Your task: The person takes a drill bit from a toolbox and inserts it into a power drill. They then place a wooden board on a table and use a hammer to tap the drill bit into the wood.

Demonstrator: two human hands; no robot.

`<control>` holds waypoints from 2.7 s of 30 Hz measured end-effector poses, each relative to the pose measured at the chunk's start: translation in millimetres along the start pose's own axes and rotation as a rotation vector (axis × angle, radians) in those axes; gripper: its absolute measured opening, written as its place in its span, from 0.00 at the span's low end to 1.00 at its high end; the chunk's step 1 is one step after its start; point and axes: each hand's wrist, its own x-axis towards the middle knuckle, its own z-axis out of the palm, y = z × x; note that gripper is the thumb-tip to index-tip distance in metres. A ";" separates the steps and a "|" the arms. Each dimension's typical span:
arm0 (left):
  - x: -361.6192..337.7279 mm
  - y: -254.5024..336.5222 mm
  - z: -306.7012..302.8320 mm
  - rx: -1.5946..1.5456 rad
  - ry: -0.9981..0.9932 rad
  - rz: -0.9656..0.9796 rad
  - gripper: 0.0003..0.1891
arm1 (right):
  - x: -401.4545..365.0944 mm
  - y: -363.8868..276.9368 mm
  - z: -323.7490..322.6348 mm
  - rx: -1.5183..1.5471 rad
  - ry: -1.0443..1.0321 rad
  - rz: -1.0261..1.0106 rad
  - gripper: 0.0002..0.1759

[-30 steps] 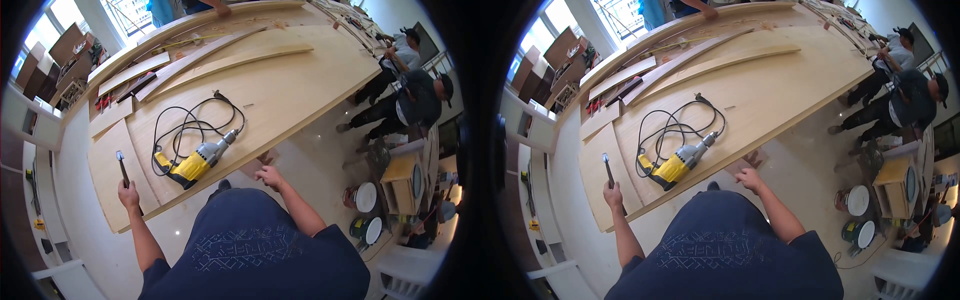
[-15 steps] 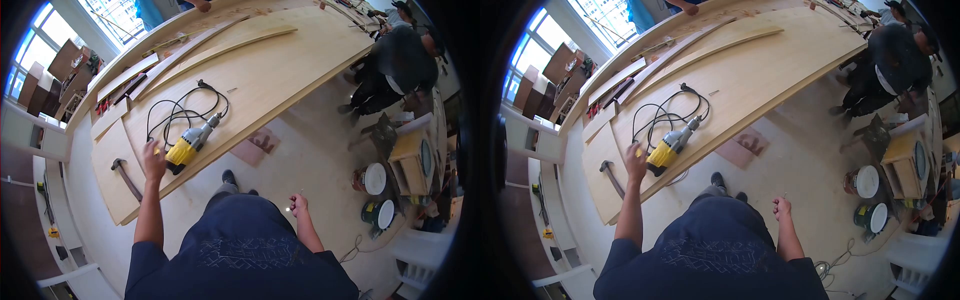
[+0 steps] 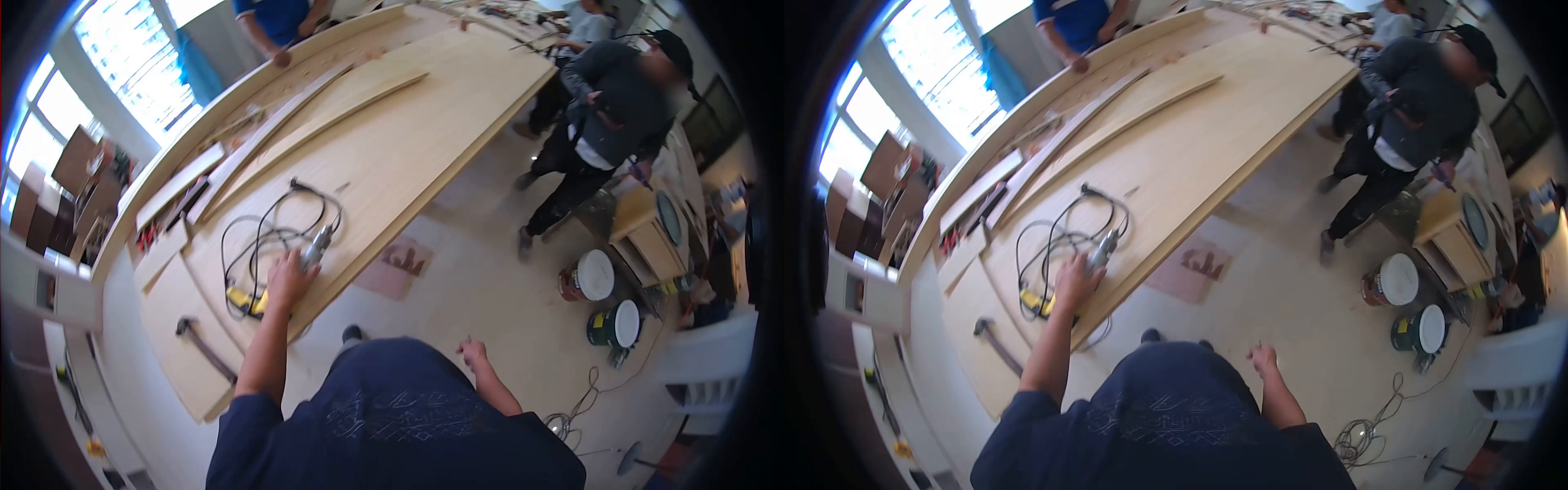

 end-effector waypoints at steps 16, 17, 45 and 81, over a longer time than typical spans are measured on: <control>0.4 -12.5 -7.9 -0.113 0.101 0.172 0.28 | -67.2 -290.3 85.3 -0.160 0.230 -0.701 0.21; -1.4 -9.4 -10.8 -0.111 0.105 0.174 0.27 | -74.9 -320.3 93.9 -0.083 0.245 -0.824 0.19; -1.4 -12.7 -2.9 -0.043 0.129 0.288 0.26 | 34.6 -510.6 188.6 -0.698 0.014 -1.007 0.10; 0.1 -9.6 -20.0 -0.098 0.082 0.175 0.26 | -72.2 -566.1 114.8 0.487 -0.407 -0.644 0.10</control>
